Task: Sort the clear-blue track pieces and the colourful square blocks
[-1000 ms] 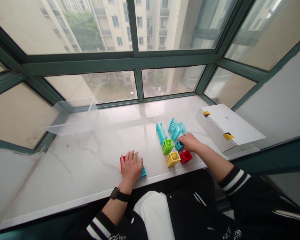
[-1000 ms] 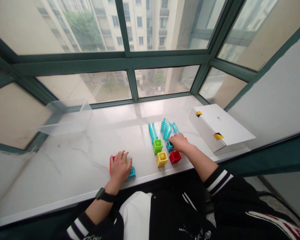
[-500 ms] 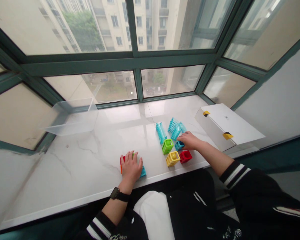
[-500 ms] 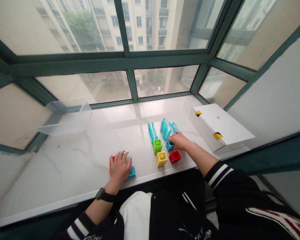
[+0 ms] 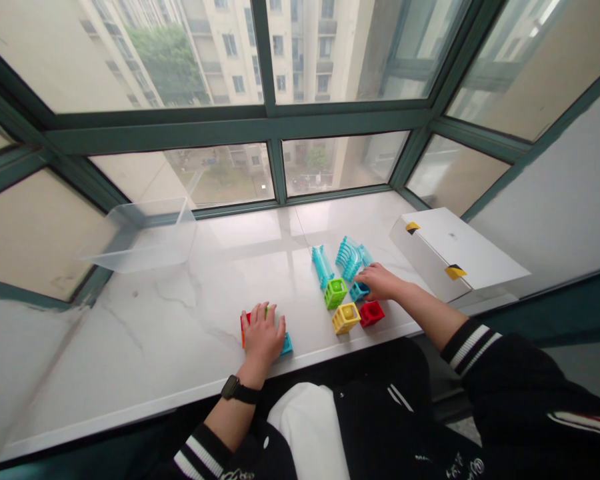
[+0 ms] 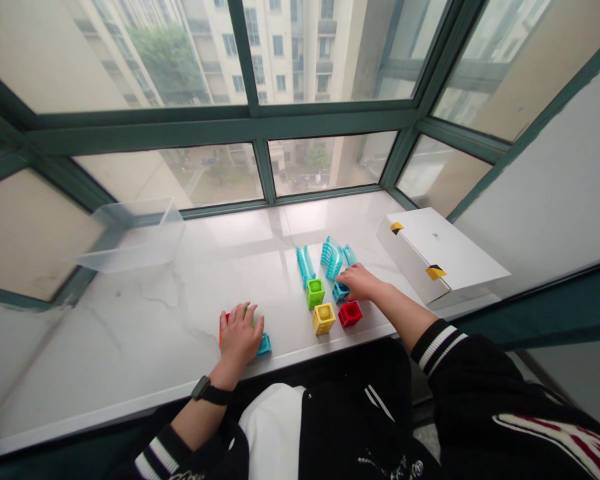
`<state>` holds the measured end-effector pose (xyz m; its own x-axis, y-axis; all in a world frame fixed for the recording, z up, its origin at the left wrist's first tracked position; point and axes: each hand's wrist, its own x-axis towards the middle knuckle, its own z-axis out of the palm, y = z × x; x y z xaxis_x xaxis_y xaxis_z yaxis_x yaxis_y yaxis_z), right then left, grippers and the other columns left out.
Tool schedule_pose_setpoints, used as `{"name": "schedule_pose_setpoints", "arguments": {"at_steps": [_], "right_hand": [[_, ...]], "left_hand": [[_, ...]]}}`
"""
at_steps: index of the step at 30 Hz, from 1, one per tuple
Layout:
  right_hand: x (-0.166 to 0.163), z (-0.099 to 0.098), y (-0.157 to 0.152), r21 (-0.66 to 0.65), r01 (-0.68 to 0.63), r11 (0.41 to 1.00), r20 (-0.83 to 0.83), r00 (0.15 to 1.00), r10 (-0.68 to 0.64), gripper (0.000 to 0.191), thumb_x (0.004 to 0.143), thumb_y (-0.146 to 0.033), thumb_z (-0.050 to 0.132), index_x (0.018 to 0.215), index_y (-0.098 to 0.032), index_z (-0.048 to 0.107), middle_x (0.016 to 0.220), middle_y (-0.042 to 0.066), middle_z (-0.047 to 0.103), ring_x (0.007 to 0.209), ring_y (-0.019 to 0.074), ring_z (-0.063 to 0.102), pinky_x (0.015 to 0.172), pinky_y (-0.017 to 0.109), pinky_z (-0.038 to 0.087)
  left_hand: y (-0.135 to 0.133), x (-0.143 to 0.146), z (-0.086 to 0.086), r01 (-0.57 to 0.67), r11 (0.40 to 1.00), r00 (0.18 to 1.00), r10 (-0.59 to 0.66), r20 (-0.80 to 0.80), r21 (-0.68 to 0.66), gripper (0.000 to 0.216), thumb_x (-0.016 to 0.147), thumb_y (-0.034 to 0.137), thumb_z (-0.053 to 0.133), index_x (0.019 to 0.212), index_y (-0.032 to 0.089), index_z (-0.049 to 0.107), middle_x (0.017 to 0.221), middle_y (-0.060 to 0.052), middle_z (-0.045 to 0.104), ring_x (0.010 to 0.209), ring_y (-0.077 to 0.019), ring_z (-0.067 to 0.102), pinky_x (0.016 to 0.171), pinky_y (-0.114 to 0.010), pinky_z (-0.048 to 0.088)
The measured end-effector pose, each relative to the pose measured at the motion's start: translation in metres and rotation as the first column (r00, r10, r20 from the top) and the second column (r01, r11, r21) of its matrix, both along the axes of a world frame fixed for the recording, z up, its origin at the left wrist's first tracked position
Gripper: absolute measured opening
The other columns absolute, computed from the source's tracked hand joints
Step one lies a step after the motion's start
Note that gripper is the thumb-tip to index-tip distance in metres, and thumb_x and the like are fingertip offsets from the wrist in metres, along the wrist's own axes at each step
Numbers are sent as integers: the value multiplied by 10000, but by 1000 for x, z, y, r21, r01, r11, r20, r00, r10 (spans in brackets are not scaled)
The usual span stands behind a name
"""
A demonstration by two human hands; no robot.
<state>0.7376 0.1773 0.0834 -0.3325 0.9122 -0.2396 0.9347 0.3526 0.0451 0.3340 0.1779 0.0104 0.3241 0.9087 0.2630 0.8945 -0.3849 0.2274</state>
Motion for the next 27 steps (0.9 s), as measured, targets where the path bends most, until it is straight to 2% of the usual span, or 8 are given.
{"name": "schedule_pose_setpoints", "arguments": {"at_steps": [11, 17, 22, 27], "right_hand": [[-1, 3, 2, -34, 16, 999, 30, 999, -15, 419, 737, -384, 858, 1104, -246, 711, 1134, 94, 783, 1140, 332, 660, 999, 430, 350], [2, -3, 0, -35, 39, 999, 30, 999, -38, 574, 758, -382, 860, 1282, -256, 663, 1225, 113, 767, 1193, 351, 653, 1040, 471, 355], [4, -3, -2, -39, 64, 997, -23, 998, -65, 697, 753, -374, 869, 1391, -270, 609, 1302, 112, 741, 1233, 347, 654, 1062, 478, 369], [8, 9, -11, -45, 118, 992, -126, 984, -123, 670, 759, -377, 852, 1386, -304, 628, 1330, 101, 731, 1269, 336, 648, 1132, 504, 351]], "left_hand": [[0, 0, 1, -6, 1000, 1000, 5, -17, -9, 437, 1030, 392, 488, 1373, 188, 667, 1481, -163, 623, 1425, -359, 498, 1274, -659, 176], [0, 0, 2, -12, 1000, 1000, 11, -19, -10, 438, 1034, 391, 477, 1371, 186, 668, 1480, -162, 623, 1430, -359, 496, 1276, -661, 173], [-1, 0, 2, -5, 1000, 1000, 5, -6, -12, 430, 1037, 392, 474, 1365, 193, 668, 1473, -164, 627, 1429, -362, 498, 1273, -668, 177], [0, -1, 0, 3, 1000, 999, -3, 33, -16, 430, 1032, 392, 481, 1362, 200, 679, 1469, -175, 626, 1433, -373, 495, 1272, -683, 171]]}}
